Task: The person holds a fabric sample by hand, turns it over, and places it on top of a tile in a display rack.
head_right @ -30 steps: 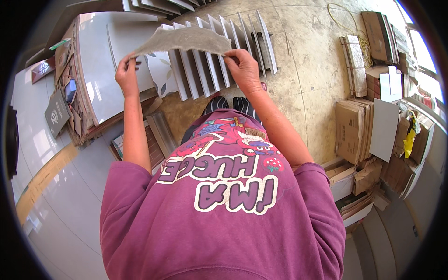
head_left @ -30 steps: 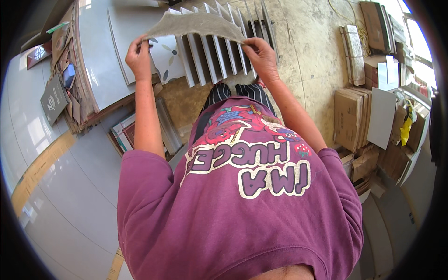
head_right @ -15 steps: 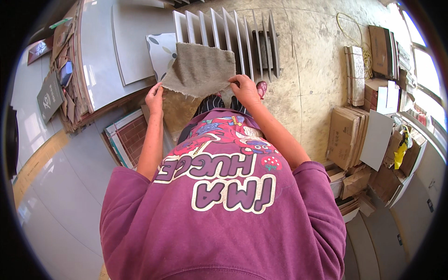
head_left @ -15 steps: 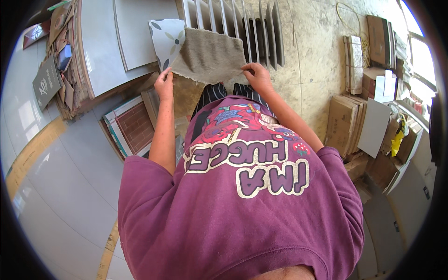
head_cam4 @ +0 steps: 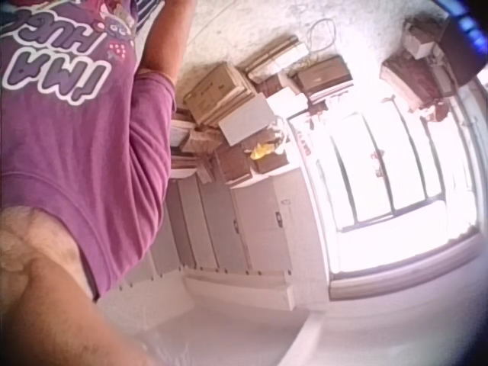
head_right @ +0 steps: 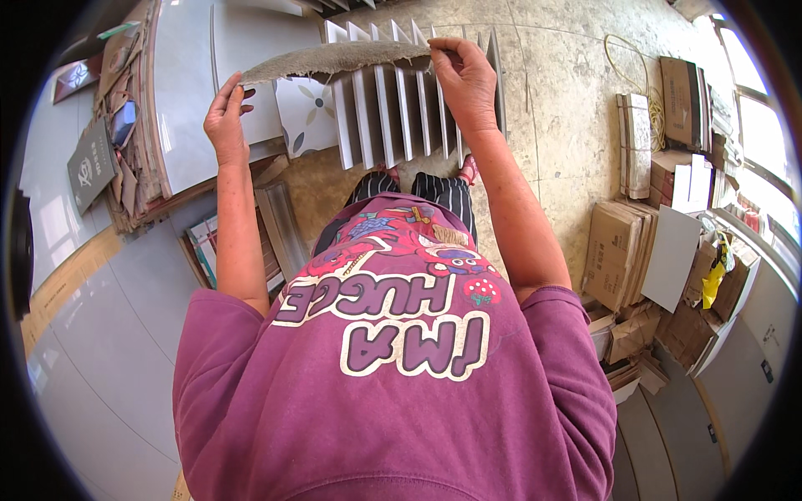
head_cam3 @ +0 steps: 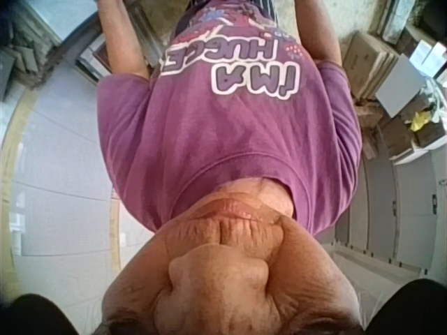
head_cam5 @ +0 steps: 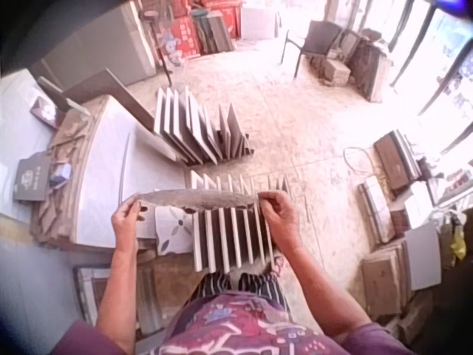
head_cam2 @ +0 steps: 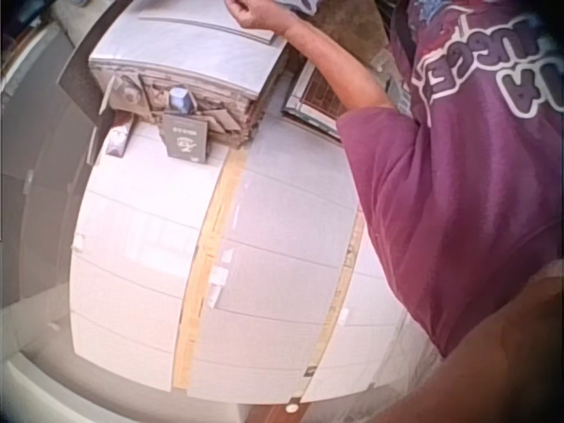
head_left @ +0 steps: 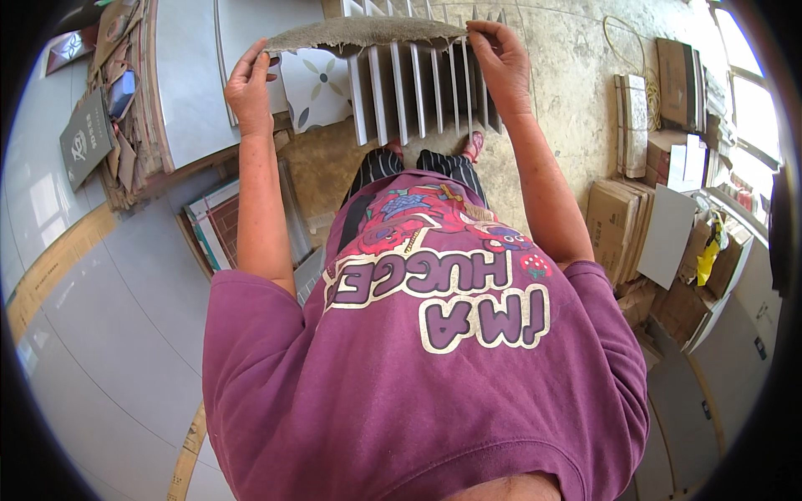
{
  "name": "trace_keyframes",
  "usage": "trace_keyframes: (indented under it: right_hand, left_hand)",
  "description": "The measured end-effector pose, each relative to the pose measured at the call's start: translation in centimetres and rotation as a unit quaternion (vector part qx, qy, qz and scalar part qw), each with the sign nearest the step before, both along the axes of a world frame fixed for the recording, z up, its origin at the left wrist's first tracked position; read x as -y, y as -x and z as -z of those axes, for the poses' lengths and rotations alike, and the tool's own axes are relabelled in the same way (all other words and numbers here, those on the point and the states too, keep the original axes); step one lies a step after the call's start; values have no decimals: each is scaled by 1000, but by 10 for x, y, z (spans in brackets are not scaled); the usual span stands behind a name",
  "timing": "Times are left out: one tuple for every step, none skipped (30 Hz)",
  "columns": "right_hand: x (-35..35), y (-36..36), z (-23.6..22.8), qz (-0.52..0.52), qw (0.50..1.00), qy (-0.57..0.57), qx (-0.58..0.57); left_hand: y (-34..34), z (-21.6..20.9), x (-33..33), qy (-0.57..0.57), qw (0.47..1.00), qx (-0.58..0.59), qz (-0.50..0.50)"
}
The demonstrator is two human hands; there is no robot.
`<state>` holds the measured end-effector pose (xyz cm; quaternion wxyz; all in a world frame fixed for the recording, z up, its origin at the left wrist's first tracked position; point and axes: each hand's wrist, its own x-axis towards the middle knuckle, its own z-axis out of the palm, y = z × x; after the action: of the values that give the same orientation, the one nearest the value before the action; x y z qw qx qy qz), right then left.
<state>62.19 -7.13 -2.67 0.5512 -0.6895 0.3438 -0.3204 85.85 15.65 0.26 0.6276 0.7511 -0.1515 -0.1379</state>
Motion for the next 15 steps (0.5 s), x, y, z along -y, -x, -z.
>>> trace_keyframes:
  right_hand:
    - [-3,3,-2,11,1000,-4,11]
    - [-4,5,-3,23,999,-7,23]
    - [-6,9,1,31,999,-5,7]
    - [-12,15,12,38,999,-4,-8]
    - [-18,21,26,45,999,-2,-25]
    - [-24,26,43,46,999,-4,-5]
    - [-31,33,54,24,997,-11,-76]
    - [-40,39,65,10,994,-2,-109]
    - [-47,47,77,-2,990,8,-141]
    - [-54,57,92,-20,981,31,-191]
    - [-59,69,108,-39,968,54,-241]
    - [-64,80,121,-76,952,77,-288]
    - [-68,87,123,-107,946,29,-303]
    - [-73,94,126,-138,938,-20,-318]
    - [-77,100,128,-168,926,-68,-331]
  left_hand:
    - [3,-2,-4,1,1000,-3,-1]
    - [8,-1,-8,3,1000,-6,-1]
    - [12,1,-11,5,1000,-9,0]
    - [17,8,-18,-3,1000,-14,3]
    - [22,21,-24,-15,999,-41,2]
    - [27,36,-30,-27,997,-68,1]
    - [33,53,-38,-39,995,-96,-1]
    - [39,73,-46,-71,991,-117,6]
    - [45,93,-52,-103,985,-137,16]
    - [52,108,-56,-136,968,-202,57]
    - [59,121,-61,-169,944,-265,97]
    - [66,134,-65,-211,930,-270,134]
    - [74,138,-67,-252,912,-276,168]
    - [83,142,-69,-251,914,-273,165]
    - [87,146,-69,-250,910,-280,178]
